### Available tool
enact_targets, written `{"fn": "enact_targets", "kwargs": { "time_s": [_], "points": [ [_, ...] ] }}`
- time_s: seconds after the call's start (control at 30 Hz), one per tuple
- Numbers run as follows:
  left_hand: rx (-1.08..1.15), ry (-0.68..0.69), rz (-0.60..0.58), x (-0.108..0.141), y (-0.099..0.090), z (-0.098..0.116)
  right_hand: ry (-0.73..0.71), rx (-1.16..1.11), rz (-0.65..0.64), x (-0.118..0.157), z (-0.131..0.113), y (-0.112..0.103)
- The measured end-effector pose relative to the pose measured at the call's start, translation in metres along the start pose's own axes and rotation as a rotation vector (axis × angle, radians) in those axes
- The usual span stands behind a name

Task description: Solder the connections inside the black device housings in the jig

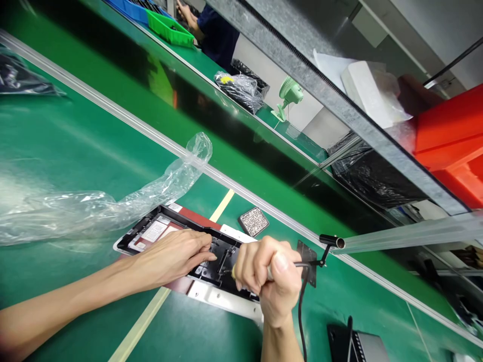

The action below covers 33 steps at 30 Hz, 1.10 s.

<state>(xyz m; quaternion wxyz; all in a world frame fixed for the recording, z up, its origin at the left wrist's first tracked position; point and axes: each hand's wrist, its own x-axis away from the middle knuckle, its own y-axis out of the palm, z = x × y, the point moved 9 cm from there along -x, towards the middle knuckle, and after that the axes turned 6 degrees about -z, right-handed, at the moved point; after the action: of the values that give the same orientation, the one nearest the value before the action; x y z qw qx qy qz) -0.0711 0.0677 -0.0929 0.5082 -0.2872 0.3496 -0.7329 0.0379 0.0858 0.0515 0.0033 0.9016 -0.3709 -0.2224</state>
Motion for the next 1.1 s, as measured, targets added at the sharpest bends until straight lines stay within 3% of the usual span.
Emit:
{"fn": "enact_targets", "kwargs": {
  "time_s": [0.07,0.13,0.3,0.6,1.1],
  "points": [
    [-0.003,0.003,-0.003,0.0,0.001,0.0,-0.018,0.001,-0.108,-0.001,-0.003,0.005],
    [-0.003,0.003,-0.004,0.0,0.0,0.0,-0.007,-0.007,-0.123,-0.001,-0.003,0.005],
    [-0.004,-0.002,-0.007,0.0,-0.001,0.001,-0.007,0.005,0.101,0.002,-0.003,-0.01],
    [-0.015,-0.026,-0.043,0.0,-0.003,0.003,-0.222,0.162,0.48,0.01,-0.029,-0.038],
    [0.004,-0.039,-0.073,0.0,-0.004,0.005,-0.198,0.208,0.552,0.002,-0.021,-0.039]
  ]
}}
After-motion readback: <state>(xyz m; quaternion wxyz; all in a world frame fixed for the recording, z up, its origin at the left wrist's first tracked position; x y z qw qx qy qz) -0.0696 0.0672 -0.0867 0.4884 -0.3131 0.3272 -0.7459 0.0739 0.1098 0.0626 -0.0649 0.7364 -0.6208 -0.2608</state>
